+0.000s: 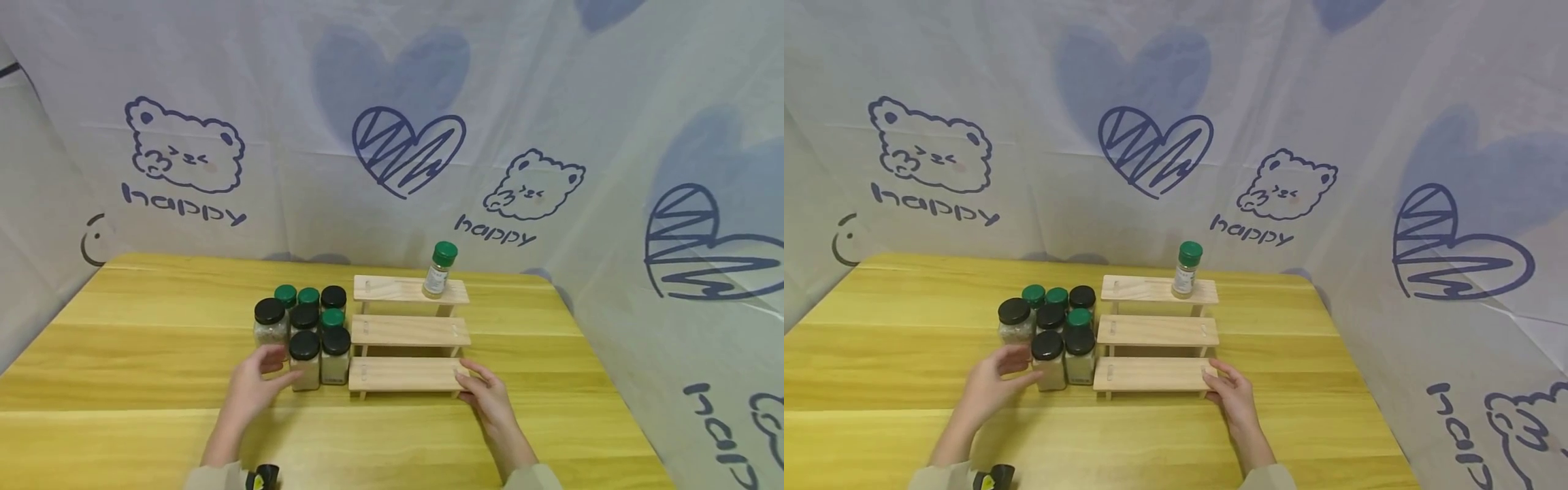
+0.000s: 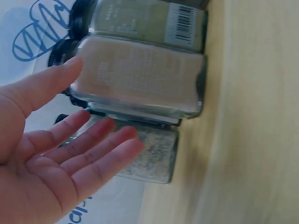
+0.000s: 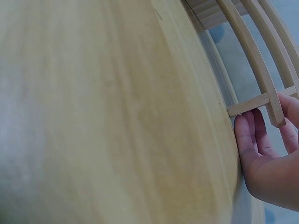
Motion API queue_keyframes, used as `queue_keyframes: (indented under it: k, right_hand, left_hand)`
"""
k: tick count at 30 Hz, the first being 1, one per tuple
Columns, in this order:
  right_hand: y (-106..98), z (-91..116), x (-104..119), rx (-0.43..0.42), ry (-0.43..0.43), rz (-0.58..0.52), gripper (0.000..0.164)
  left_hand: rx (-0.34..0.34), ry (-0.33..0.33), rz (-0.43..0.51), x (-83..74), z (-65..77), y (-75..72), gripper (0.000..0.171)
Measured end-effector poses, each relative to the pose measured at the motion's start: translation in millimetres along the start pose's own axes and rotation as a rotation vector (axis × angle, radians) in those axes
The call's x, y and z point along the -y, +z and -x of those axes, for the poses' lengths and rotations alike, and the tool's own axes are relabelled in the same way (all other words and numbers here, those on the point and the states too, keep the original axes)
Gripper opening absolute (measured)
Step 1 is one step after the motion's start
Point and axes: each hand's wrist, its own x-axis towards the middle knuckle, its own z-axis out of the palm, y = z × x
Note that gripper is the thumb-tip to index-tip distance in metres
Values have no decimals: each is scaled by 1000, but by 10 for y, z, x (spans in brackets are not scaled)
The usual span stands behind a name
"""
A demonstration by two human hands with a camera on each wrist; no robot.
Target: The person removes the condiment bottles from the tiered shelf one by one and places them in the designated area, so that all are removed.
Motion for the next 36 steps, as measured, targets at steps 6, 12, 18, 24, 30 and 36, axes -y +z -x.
queue_keyframes:
  k: [6, 12, 18, 24, 30, 36]
  right_hand:
    - [0, -2, -2, -1, 1, 5, 37]
    - [0, 6, -3, 0, 1, -3, 38]
    - [1, 5, 2, 0, -1, -9, 38]
    - [2, 2, 3, -2, 2, 1, 39]
    - [0, 1, -1, -9, 3, -3, 39]
    - [1, -5, -6, -14, 0, -1, 37]
  left_hand:
    - [-46, 16, -39, -94, 26, -50, 29]
    - [-74, 99, -24, -250, 36, -46, 15]
    - [-82, 133, 56, -406, 14, 9, 15]
    - [-65, 171, 115, -524, -15, 88, 15]
    - [-11, 226, 133, -610, -81, 207, 15]
    - [29, 253, 132, -709, -154, 336, 13]
